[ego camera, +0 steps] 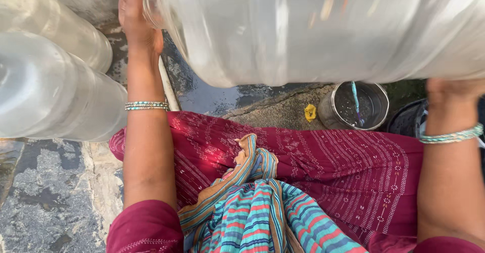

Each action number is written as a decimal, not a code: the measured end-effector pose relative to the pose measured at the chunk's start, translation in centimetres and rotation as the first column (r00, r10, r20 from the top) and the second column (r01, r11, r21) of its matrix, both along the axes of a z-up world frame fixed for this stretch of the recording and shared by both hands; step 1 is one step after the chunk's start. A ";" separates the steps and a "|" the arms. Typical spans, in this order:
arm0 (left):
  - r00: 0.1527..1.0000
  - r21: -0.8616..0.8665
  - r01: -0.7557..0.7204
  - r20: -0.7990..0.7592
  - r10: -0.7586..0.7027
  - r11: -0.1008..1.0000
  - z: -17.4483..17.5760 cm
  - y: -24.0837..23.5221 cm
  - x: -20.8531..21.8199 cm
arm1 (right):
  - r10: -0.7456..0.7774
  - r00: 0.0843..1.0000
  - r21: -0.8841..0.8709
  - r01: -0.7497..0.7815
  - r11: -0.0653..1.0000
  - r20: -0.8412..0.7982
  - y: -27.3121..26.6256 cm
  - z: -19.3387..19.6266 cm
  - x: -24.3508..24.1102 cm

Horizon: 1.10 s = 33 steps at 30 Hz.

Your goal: The person scrubs the exterior of a large plastic water dispenser with a yellow sponge, rinses it with water from a bucket, and then fills it with water using a white plastic jug.

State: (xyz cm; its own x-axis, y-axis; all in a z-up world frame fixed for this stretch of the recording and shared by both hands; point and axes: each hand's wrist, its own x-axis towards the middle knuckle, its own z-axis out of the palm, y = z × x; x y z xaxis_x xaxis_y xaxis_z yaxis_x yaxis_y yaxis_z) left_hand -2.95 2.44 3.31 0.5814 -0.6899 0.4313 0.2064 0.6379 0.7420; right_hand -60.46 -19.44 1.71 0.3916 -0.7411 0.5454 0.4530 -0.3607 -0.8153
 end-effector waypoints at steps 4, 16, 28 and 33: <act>0.995 0.206 -0.103 0.026 0.100 0.973 -1.9 -1.0 1.3 | -0.052 0.998 0.099 0.049 0.994 0.024 0.3 -1.3 0.2; 0.911 0.997 -0.051 0.073 -0.406 0.065 -3.3 0.1 2.8 | 0.029 0.579 0.354 0.457 0.816 -0.815 1.3 -1.5 2.4; 0.983 -0.006 0.096 0.157 -0.094 0.995 3.5 4.5 1.9 | -0.066 0.996 -0.092 0.061 0.994 -0.053 1.8 2.8 -2.2; 0.320 -0.113 -0.674 0.846 0.426 0.730 -0.3 1.5 2.8 | 0.012 0.993 -0.023 -0.010 1.000 0.114 1.0 -1.4 -0.5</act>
State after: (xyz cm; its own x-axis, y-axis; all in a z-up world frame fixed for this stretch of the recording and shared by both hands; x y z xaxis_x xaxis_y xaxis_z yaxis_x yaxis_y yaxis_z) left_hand -0.19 3.90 2.96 0.3636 -0.4863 0.7945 -0.8580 0.1574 0.4890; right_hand -61.00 -18.45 0.30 0.3337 -0.7242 0.6035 0.5469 -0.3727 -0.7496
